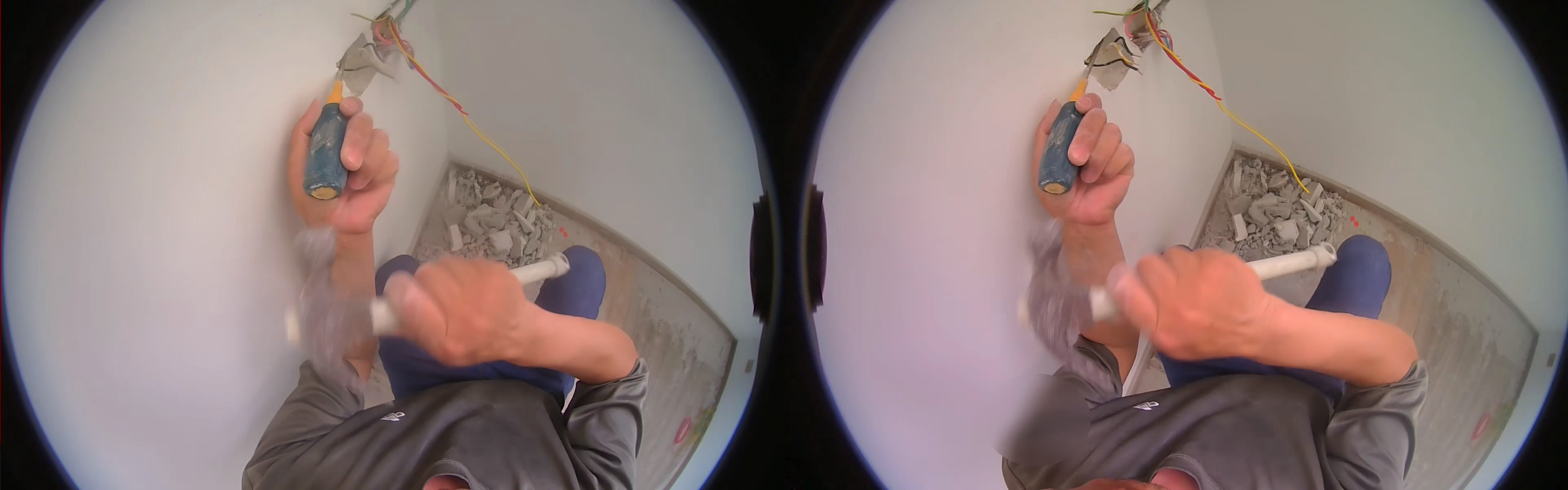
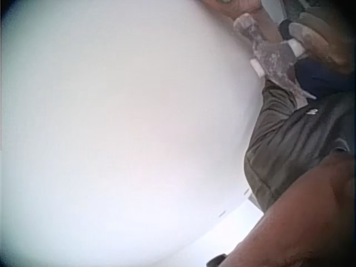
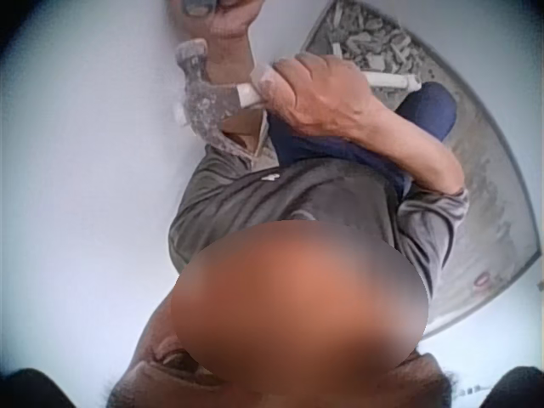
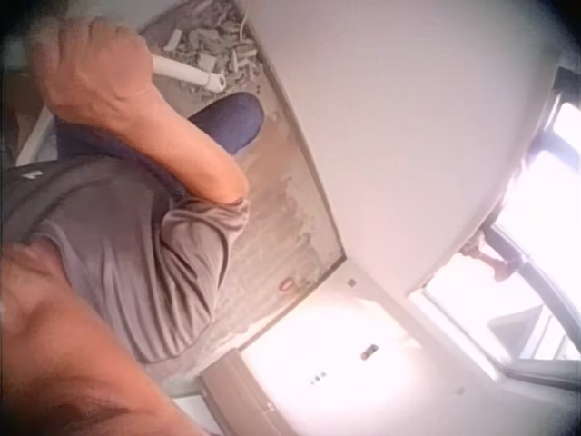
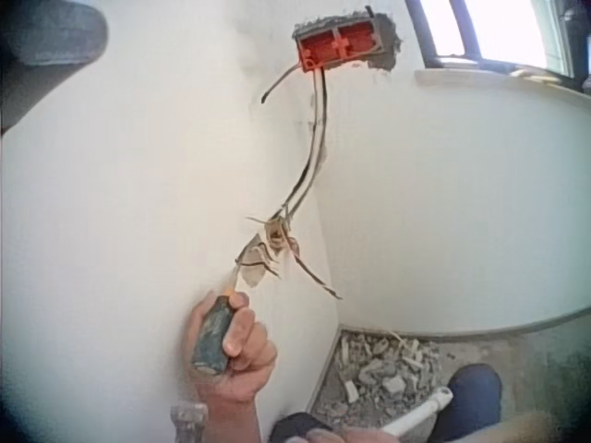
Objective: Installing and preparing electrical wires in a wall-mounted electrical box using a hammer, chisel, and wire stripper.
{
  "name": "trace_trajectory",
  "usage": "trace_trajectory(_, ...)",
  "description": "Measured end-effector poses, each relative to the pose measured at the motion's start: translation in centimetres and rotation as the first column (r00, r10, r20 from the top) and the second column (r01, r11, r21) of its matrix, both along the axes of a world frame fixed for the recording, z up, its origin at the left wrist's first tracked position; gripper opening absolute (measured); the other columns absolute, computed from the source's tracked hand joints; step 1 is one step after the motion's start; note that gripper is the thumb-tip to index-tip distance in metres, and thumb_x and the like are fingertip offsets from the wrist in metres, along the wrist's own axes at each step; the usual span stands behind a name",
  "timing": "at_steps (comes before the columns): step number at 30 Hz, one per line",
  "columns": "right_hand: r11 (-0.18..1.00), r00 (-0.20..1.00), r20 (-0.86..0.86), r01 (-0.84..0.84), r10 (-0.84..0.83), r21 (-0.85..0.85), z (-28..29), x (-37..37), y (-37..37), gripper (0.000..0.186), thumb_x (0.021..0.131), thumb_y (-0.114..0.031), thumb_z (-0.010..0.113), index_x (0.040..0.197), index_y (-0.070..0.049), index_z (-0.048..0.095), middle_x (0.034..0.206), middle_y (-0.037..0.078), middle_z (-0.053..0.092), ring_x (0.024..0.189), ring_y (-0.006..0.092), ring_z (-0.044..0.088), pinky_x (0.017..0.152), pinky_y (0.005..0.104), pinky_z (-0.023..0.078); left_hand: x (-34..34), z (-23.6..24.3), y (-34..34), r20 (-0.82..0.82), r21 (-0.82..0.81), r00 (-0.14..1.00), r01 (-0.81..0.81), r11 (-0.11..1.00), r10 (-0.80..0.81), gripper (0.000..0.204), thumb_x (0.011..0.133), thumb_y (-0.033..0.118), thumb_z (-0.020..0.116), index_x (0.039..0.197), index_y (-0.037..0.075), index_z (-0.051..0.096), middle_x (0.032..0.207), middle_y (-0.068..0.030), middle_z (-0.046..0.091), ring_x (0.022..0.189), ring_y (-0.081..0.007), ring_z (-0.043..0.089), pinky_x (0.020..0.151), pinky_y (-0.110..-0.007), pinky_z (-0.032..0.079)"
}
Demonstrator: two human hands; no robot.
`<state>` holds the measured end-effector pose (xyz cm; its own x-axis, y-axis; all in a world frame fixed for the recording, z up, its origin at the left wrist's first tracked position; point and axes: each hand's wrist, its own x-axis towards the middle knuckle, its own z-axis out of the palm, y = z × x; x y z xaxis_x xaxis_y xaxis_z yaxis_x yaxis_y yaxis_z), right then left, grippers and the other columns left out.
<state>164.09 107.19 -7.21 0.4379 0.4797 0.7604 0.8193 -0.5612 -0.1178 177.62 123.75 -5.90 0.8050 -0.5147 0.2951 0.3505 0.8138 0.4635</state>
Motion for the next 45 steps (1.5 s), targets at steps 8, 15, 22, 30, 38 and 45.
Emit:
trace_trajectory(8, 0.995, 0.990, 0.101, 0.092, -0.094, 0.029, -0.1, 0.2, 0.3, 0.022, 0.073, -0.018, 0.067, 0.086, -0.005, 0.055, 0.064, 0.000, 0.037, 0.050, 0.0124, 0.044, 0.041, 0.0282, 0.032, -0.4, 1.0, -0.2, -0.046, 0.008, 0.999, -0.021, 1.000, 0.021, 0.034, 0.105, 0.033, 0.039, 0.105, 0.004, 0.057, 0.065, -0.0051, 0.057, 0.048, -0.0148, 0.035, 0.045, -0.029, 0.026)
trace_trajectory(15, 0.997, 0.975, 0.214, -0.062, 0.051, 0.044, 0.1, -1.4, 0.4, 0.022, 0.065, -0.016, 0.063, 0.083, -0.007, 0.055, 0.062, -0.001, 0.030, 0.049, 0.0115, 0.035, 0.040, 0.0267, 0.022, 0.0, 0.6, -1.5, -0.061, -0.039, 0.998, -0.020, 0.999, 0.018, 0.033, 0.104, 0.032, 0.041, 0.105, 0.003, 0.056, 0.065, -0.0037, 0.056, 0.048, -0.0135, 0.035, 0.044, -0.029, 0.025)
trace_trajectory(22, 0.998, 0.991, 0.119, 0.051, -0.056, 0.040, 0.7, -0.7, 0.4, 0.020, 0.065, -0.013, 0.062, 0.084, -0.007, 0.056, 0.062, -0.001, 0.030, 0.049, 0.0115, 0.035, 0.040, 0.0259, 0.022, -0.3, 1.2, -0.7, -0.073, -0.082, 0.997, 0.010, 0.997, -0.016, 0.031, 0.104, 0.030, 0.042, 0.104, 0.002, 0.056, 0.065, -0.0032, 0.055, 0.048, -0.0133, 0.035, 0.045, -0.029, 0.025)
trace_trajectory(30, 0.999, 0.976, 0.219, -0.015, 0.005, 0.043, 0.8, -0.5, -0.2, 0.017, 0.071, -0.018, 0.064, 0.082, -0.008, 0.056, 0.063, -0.001, 0.033, 0.049, 0.0116, 0.041, 0.039, 0.0282, 0.026, -0.4, 1.5, -1.3, -0.094, -0.096, 0.995, 0.005, 0.995, -0.014, 0.025, 0.104, 0.025, 0.045, 0.105, 0.001, 0.052, 0.064, -0.0024, 0.054, 0.047, -0.0123, 0.035, 0.044, -0.028, 0.026)
trace_trajectory(38, 0.999, 0.976, 0.214, -0.040, 0.043, -0.021, 1.5, -2.3, 0.4, 0.017, 0.073, -0.018, 0.062, 0.071, -0.013, 0.045, 0.061, 0.000, 0.035, 0.047, 0.0104, 0.040, 0.039, 0.0279, 0.023, 0.1, 1.1, -1.0, -0.103, -0.114, 0.993, 0.042, 0.993, -0.054, 0.030, 0.104, 0.030, 0.044, 0.105, 0.002, 0.055, 0.066, -0.0015, 0.055, 0.048, -0.0121, 0.034, 0.046, -0.028, 0.026)
trace_trajectory(45, 0.991, 0.988, -0.084, 0.133, -0.130, 0.030, 0.5, 0.6, -0.5, 0.020, 0.076, -0.025, 0.064, 0.078, -0.012, 0.049, 0.065, 0.000, 0.041, 0.048, 0.0128, 0.041, 0.040, 0.0295, 0.029, 0.9, 1.1, -1.3, -0.121, -0.054, 0.992, 0.029, 0.998, -0.035, 0.031, 0.104, 0.028, 0.044, 0.105, 0.001, 0.056, 0.063, -0.0018, 0.052, 0.047, -0.0122, 0.033, 0.046, -0.028, 0.026)
